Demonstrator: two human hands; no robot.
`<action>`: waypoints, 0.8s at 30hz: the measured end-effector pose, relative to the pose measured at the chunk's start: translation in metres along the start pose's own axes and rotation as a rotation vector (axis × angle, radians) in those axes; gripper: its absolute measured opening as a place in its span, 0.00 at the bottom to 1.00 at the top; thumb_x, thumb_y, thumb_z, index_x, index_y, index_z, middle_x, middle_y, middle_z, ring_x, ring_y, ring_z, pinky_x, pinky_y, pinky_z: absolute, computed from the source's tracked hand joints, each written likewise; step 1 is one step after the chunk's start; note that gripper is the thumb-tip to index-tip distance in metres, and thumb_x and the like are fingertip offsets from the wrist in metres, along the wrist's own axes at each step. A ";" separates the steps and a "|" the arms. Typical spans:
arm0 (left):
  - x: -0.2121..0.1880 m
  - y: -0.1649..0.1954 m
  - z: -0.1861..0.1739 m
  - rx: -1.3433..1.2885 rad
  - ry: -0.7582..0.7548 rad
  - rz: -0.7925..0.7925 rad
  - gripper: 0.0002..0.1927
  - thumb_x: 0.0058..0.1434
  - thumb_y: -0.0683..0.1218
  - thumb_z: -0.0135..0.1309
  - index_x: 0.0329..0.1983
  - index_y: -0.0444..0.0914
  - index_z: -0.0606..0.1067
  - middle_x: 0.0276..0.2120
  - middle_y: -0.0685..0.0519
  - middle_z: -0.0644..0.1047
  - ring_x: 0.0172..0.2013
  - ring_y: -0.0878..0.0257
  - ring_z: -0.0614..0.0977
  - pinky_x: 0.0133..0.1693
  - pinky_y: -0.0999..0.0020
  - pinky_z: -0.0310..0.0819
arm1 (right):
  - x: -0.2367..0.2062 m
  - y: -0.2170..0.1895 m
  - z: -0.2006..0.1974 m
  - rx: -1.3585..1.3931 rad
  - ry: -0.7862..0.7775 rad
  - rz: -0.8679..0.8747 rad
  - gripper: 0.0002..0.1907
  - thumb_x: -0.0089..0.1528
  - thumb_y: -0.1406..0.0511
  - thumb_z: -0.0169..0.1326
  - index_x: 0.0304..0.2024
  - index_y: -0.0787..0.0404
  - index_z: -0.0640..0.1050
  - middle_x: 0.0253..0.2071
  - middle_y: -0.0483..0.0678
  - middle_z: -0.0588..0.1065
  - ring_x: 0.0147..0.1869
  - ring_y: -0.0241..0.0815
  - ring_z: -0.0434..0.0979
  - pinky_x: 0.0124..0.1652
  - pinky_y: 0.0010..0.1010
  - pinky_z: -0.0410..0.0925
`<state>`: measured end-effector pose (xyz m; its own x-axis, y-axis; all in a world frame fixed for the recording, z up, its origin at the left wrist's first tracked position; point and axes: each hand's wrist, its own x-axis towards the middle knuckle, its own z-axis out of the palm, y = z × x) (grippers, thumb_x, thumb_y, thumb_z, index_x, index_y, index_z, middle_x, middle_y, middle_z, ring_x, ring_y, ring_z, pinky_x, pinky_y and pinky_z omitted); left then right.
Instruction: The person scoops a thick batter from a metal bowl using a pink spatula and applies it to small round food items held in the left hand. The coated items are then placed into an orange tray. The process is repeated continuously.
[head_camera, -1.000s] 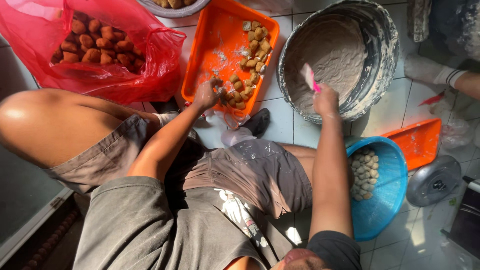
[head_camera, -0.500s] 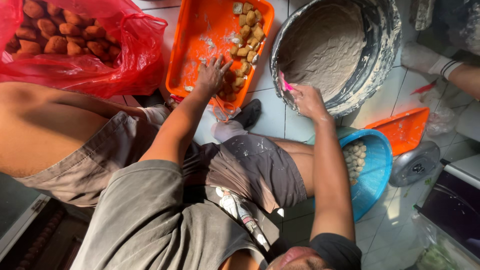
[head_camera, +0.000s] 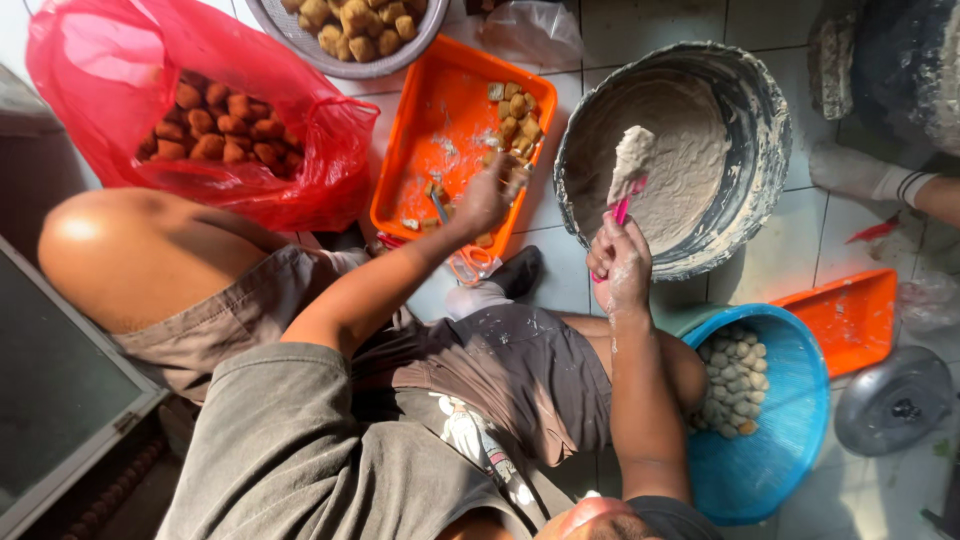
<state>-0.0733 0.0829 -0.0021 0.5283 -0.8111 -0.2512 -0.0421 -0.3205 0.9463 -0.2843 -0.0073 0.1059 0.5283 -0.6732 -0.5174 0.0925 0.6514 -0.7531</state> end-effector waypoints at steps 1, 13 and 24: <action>-0.003 0.017 0.011 -0.027 -0.044 -0.037 0.15 0.70 0.50 0.55 0.52 0.38 0.71 0.35 0.45 0.84 0.31 0.58 0.85 0.35 0.58 0.78 | -0.002 0.000 0.005 -0.074 0.017 -0.042 0.06 0.72 0.67 0.54 0.44 0.59 0.70 0.32 0.39 0.64 0.24 0.26 0.57 0.24 0.21 0.53; -0.052 0.115 0.033 0.002 -0.338 0.183 0.28 0.67 0.65 0.47 0.43 0.34 0.71 0.28 0.40 0.79 0.30 0.46 0.82 0.33 0.52 0.73 | -0.013 0.003 0.015 -0.253 0.048 -0.365 0.02 0.70 0.69 0.53 0.44 0.61 0.73 0.33 0.39 0.72 0.29 0.25 0.66 0.29 0.17 0.60; -0.043 0.089 0.036 -0.514 -0.469 0.071 0.13 0.77 0.50 0.50 0.44 0.36 0.77 0.34 0.55 0.77 0.35 0.68 0.75 0.38 0.69 0.72 | -0.030 -0.005 0.029 -0.097 0.013 -0.261 0.07 0.71 0.63 0.53 0.39 0.58 0.73 0.23 0.34 0.62 0.21 0.23 0.55 0.20 0.18 0.51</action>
<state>-0.1306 0.0714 0.0855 0.1126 -0.9841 -0.1376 0.4047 -0.0810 0.9108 -0.2764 0.0200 0.1372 0.4867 -0.8185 -0.3053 0.1422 0.4191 -0.8967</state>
